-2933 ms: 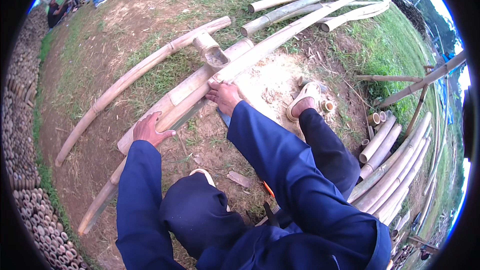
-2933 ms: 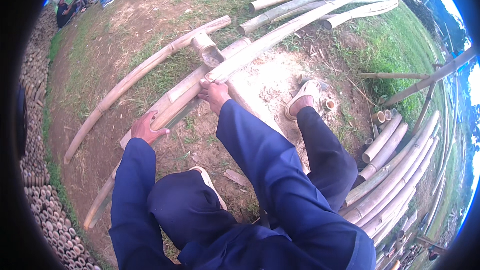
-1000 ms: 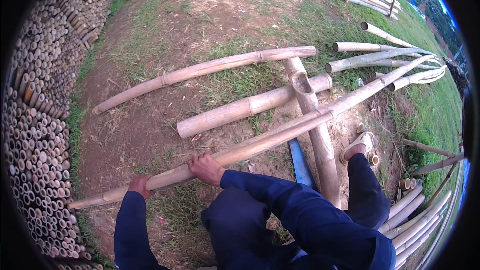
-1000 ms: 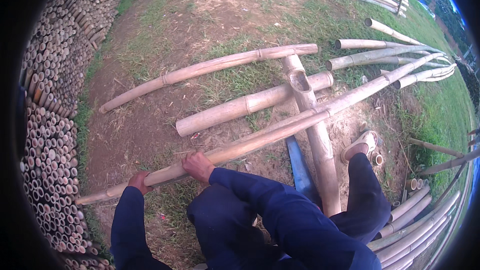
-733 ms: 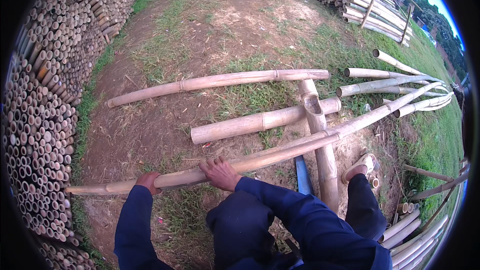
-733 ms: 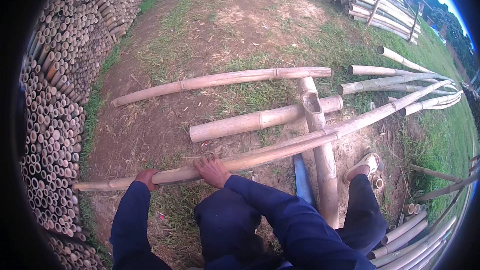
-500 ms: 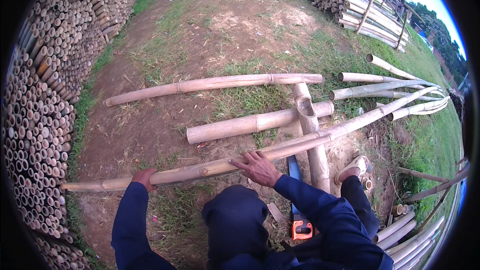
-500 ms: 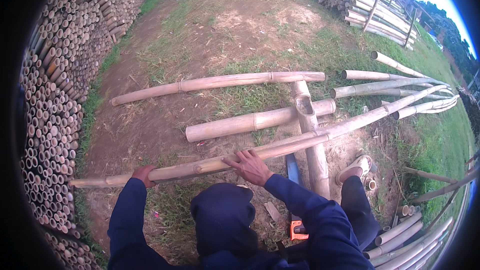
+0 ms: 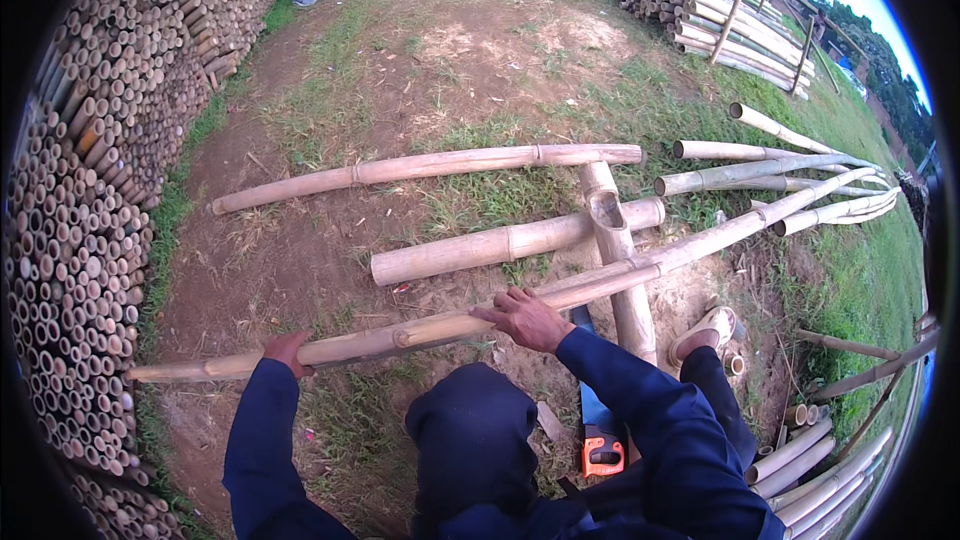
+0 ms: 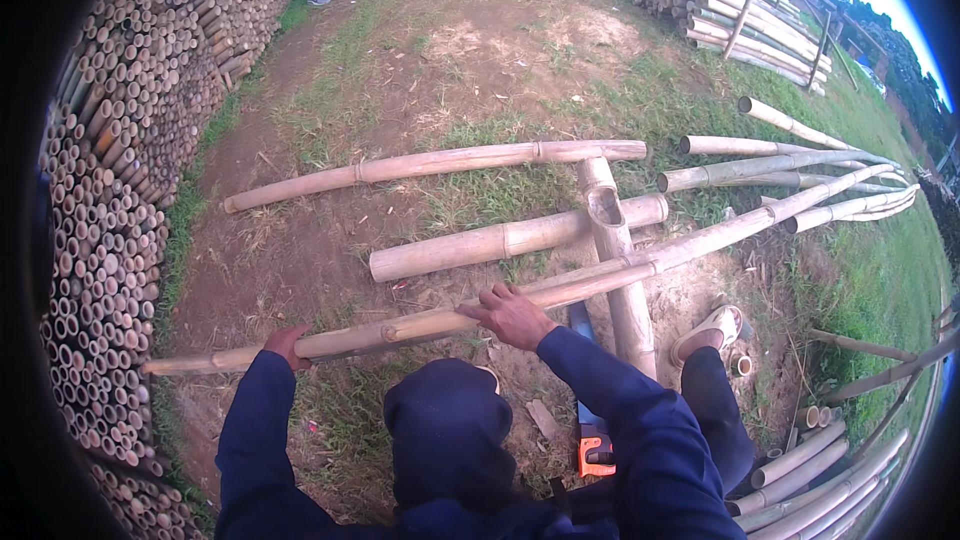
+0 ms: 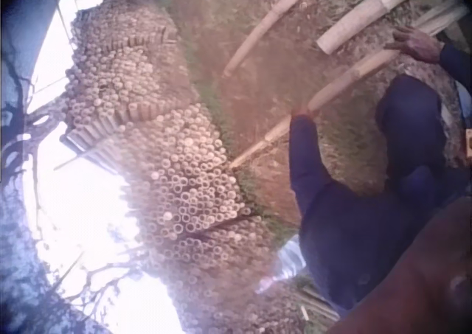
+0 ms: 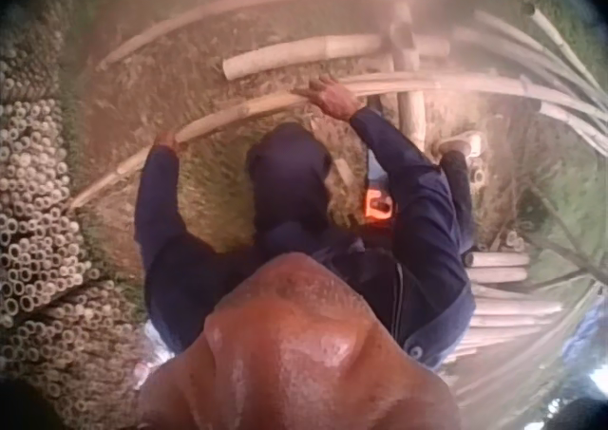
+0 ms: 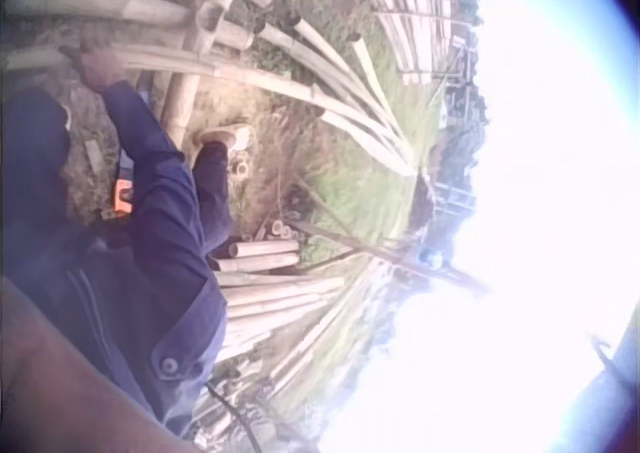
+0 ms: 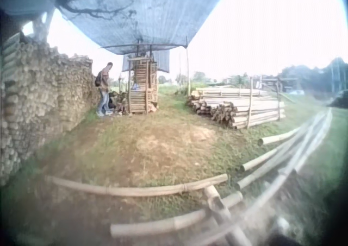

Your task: The person uses a hand saw to cut bamboo poles that are laid across a makeshift support. They repeatedly position the saw, cut through the bamboo, and reposition the pieces to continue cutting.

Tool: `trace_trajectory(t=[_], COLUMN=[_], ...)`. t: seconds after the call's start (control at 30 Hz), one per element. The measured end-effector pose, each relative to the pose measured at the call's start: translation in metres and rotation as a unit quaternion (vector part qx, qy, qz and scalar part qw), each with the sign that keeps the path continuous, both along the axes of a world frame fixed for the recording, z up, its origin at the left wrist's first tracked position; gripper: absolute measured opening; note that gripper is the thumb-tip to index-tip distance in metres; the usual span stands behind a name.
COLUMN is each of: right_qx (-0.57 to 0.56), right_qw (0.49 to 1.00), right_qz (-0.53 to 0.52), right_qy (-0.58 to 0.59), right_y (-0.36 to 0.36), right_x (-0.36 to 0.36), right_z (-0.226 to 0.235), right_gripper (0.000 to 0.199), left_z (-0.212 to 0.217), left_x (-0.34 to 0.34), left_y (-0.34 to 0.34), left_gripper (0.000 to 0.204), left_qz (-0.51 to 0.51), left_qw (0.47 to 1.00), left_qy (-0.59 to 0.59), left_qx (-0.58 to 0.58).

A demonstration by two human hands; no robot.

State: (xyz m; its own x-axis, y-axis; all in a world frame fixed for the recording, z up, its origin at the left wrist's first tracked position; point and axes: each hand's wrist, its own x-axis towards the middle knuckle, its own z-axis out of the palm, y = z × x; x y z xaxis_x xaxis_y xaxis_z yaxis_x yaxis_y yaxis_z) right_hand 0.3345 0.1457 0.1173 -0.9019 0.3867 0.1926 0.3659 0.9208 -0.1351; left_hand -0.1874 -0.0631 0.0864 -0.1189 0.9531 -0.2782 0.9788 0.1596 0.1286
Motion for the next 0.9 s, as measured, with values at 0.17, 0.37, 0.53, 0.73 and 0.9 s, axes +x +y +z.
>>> trace_trajectory(t=[0.17, 0.37, 0.53, 0.73, 0.9], right_qx=[-0.015, -0.034, -0.081, -0.088, -0.091], right_qw=[1.000, 0.997, 0.994, 0.993, 0.993], right_qz=[-0.008, -0.039, -0.061, -0.066, -0.067], right_qy=[0.025, 0.058, 0.046, 0.039, 0.030], right_y=[0.001, 0.000, 0.004, 0.003, 0.003], right_x=[0.002, -0.001, 0.000, -0.001, -0.003], right_z=[0.000, -0.010, -0.017, -0.014, -0.015], right_gripper=[0.057, 0.053, 0.051, 0.049, 0.044], left_z=[0.009, 0.006, 0.037, 0.050, 0.041], left_x=[0.011, 0.010, 0.054, 0.211, 0.309], left_y=[0.003, 0.002, 0.025, 0.103, 0.161], left_gripper=[0.106, 0.113, 0.125, 0.131, 0.120], left_qz=[0.016, 0.026, -0.014, -0.169, -0.164], left_qw=[1.000, 0.999, 0.999, 0.967, 0.984], left_qy=[-0.011, -0.001, 0.041, -0.047, -0.048], left_qx=[-0.022, -0.027, -0.031, 0.187, 0.054])
